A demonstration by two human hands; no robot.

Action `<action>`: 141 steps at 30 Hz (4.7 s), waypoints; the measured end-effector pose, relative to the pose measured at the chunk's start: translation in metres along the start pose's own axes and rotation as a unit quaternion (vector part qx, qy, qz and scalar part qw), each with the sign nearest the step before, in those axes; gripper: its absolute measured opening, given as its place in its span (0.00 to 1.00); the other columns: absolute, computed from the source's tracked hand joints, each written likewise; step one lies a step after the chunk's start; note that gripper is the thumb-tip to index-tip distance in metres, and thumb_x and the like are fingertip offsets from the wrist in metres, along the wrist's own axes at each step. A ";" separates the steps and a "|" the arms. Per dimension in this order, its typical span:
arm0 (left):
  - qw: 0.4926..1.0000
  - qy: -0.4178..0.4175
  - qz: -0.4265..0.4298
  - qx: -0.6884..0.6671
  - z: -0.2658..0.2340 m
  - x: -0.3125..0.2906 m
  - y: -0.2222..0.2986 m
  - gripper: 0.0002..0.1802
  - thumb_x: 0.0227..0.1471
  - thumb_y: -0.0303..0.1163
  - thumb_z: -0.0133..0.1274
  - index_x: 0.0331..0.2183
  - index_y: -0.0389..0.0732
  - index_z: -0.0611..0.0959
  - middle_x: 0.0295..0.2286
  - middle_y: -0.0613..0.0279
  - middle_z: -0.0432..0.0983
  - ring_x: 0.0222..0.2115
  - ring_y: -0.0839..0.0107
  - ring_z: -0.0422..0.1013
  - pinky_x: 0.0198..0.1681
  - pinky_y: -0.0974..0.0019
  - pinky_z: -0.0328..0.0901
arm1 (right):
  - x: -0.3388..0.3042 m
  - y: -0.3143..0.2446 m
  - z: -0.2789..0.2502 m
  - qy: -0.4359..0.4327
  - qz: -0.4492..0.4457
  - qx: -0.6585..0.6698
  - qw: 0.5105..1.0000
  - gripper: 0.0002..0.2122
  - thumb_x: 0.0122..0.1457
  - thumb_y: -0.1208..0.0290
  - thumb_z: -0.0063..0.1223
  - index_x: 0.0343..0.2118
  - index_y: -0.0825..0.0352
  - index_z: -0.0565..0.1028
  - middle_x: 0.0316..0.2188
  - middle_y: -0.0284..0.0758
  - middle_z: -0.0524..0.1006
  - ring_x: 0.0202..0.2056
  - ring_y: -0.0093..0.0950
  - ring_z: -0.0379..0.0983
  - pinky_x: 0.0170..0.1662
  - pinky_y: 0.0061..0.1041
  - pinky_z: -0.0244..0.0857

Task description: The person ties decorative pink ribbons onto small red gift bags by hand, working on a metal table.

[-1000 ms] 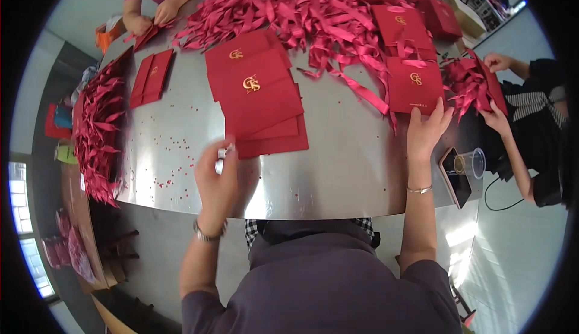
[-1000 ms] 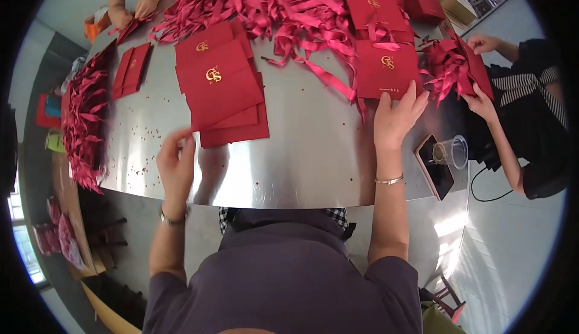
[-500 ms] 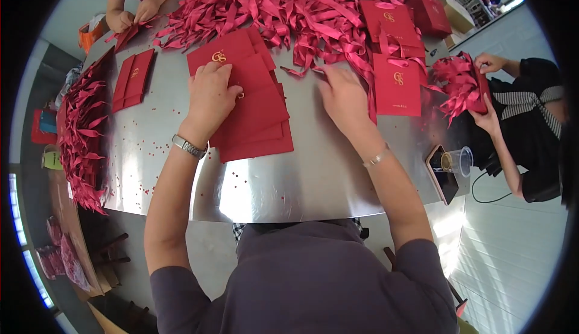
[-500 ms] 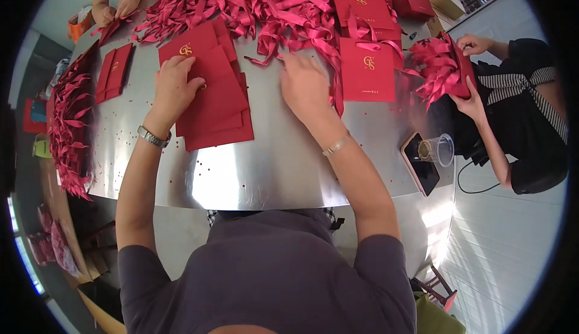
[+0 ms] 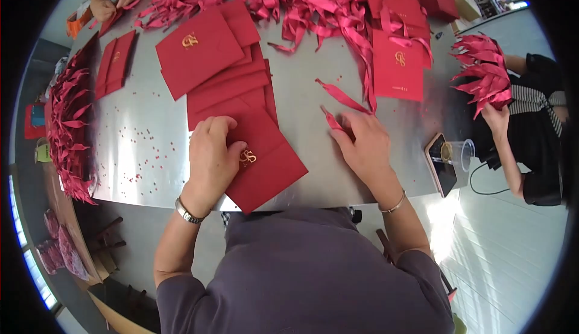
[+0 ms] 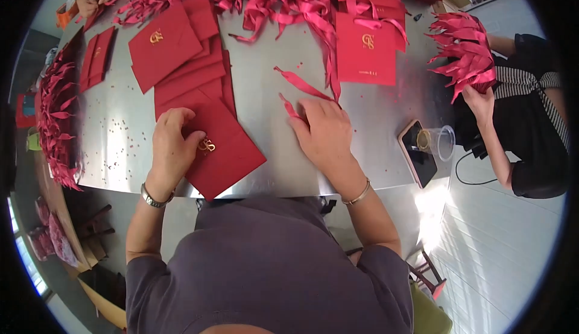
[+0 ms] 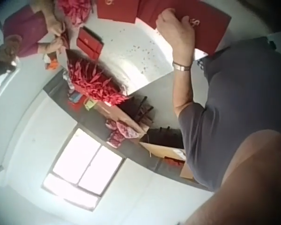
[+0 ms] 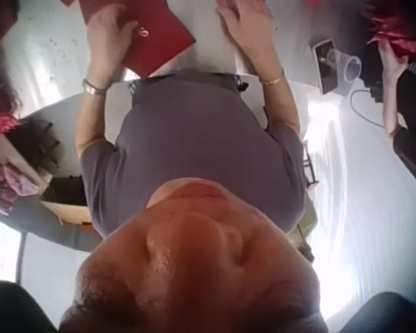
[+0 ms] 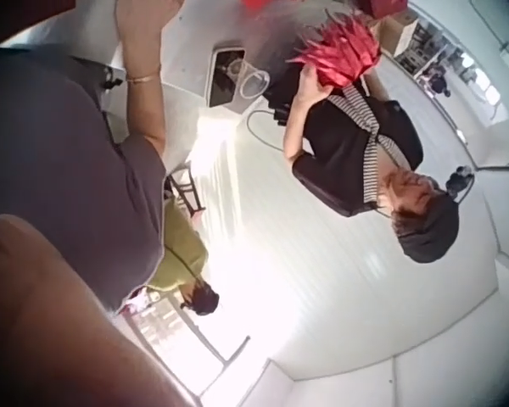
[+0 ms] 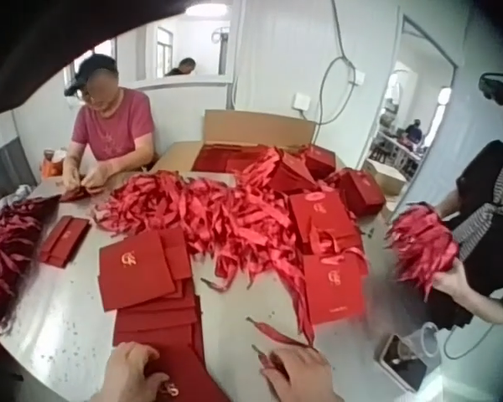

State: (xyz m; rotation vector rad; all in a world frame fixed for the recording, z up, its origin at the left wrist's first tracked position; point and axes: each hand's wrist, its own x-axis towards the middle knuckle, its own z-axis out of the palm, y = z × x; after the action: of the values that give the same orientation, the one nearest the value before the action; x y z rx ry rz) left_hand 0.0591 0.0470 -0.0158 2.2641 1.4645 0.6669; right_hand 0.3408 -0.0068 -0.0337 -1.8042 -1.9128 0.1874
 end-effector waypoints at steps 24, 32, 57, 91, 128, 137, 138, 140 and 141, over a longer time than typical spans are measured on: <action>0.903 -0.127 -0.214 -0.350 0.005 -0.028 -0.003 0.16 0.45 0.24 0.57 0.40 0.33 0.80 0.31 0.49 0.80 0.33 0.59 0.77 0.38 0.63 0.70 | 0.001 -0.099 0.039 -0.060 -0.053 0.217 0.973 0.04 0.53 0.76 0.59 0.30 0.69 0.75 0.25 0.39 0.77 0.27 0.37 0.75 0.29 0.31 0.68; 0.905 -0.111 -0.185 -0.366 0.010 -0.034 -0.006 0.17 0.46 0.24 0.56 0.41 0.34 0.80 0.32 0.49 0.80 0.33 0.58 0.77 0.38 0.62 0.70 | 0.013 -0.105 0.038 -0.106 -0.030 0.198 0.974 0.05 0.53 0.74 0.58 0.27 0.68 0.74 0.22 0.39 0.76 0.24 0.37 0.74 0.26 0.32 0.67; 0.848 -0.289 -0.170 -0.411 -0.019 -0.008 -0.026 0.08 0.57 0.29 0.52 0.36 0.35 0.82 0.26 0.68 0.79 0.27 0.78 0.71 0.34 0.70 0.66 | 0.028 -0.122 0.016 -0.265 -0.046 0.216 0.938 0.15 0.50 0.73 0.61 0.40 0.66 0.69 0.21 0.38 0.76 0.25 0.38 0.75 0.30 0.34 0.67; 0.960 -0.025 -0.183 -0.211 -0.027 -0.082 -0.015 0.06 0.44 0.25 0.56 0.26 0.34 0.76 0.25 0.53 0.73 0.31 0.55 0.70 0.35 0.59 0.65 | -0.011 -0.010 -0.065 -0.294 0.085 0.143 0.941 0.22 0.46 0.76 0.65 0.47 0.66 0.75 0.32 0.33 0.80 0.30 0.24 0.76 0.34 0.23 0.69; 0.970 0.026 -0.135 -0.199 0.017 -0.070 0.022 0.13 0.55 0.32 0.52 0.38 0.32 0.80 0.33 0.54 0.77 0.34 0.65 0.71 0.42 0.64 0.66 | -0.050 -0.072 0.040 -0.140 -0.117 0.317 0.931 0.11 0.57 0.64 0.51 0.34 0.67 0.69 0.27 0.44 0.77 0.32 0.44 0.75 0.36 0.43 0.66; 0.988 0.089 -0.107 -0.065 0.030 -0.077 0.038 0.17 0.56 0.35 0.51 0.39 0.29 0.79 0.35 0.46 0.77 0.35 0.55 0.72 0.43 0.59 0.66 | -0.059 -0.073 0.055 -0.038 -0.188 0.320 0.928 0.09 0.54 0.67 0.52 0.27 0.69 0.70 0.23 0.45 0.77 0.30 0.44 0.76 0.36 0.44 0.67; 0.987 0.101 -0.101 -0.069 0.032 -0.078 0.037 0.17 0.56 0.35 0.51 0.39 0.29 0.79 0.35 0.46 0.78 0.35 0.55 0.72 0.43 0.59 0.67 | -0.059 -0.074 0.057 -0.027 -0.200 0.321 0.926 0.09 0.53 0.67 0.52 0.26 0.69 0.70 0.22 0.45 0.76 0.30 0.44 0.76 0.35 0.44 0.67; 0.988 0.109 -0.097 -0.057 0.033 -0.077 0.034 0.17 0.56 0.36 0.51 0.39 0.29 0.79 0.34 0.46 0.78 0.35 0.55 0.72 0.42 0.58 0.67 | -0.058 -0.078 0.060 -0.025 -0.199 0.320 0.926 0.08 0.53 0.68 0.50 0.26 0.69 0.70 0.22 0.45 0.76 0.29 0.43 0.76 0.35 0.43 0.67; 0.988 0.113 -0.096 -0.048 0.036 -0.077 0.033 0.17 0.56 0.36 0.51 0.39 0.29 0.79 0.34 0.46 0.78 0.34 0.55 0.72 0.41 0.58 0.67 | -0.059 -0.076 0.060 -0.027 -0.193 0.319 0.927 0.08 0.53 0.69 0.49 0.25 0.69 0.70 0.21 0.45 0.76 0.29 0.43 0.76 0.35 0.43 0.68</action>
State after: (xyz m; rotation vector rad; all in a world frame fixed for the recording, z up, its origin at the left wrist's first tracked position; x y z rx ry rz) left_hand 0.0769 -0.0387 -0.0424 1.9950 1.6904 0.9361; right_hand 0.2462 -0.0586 -0.0687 -0.9874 -1.9001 0.6400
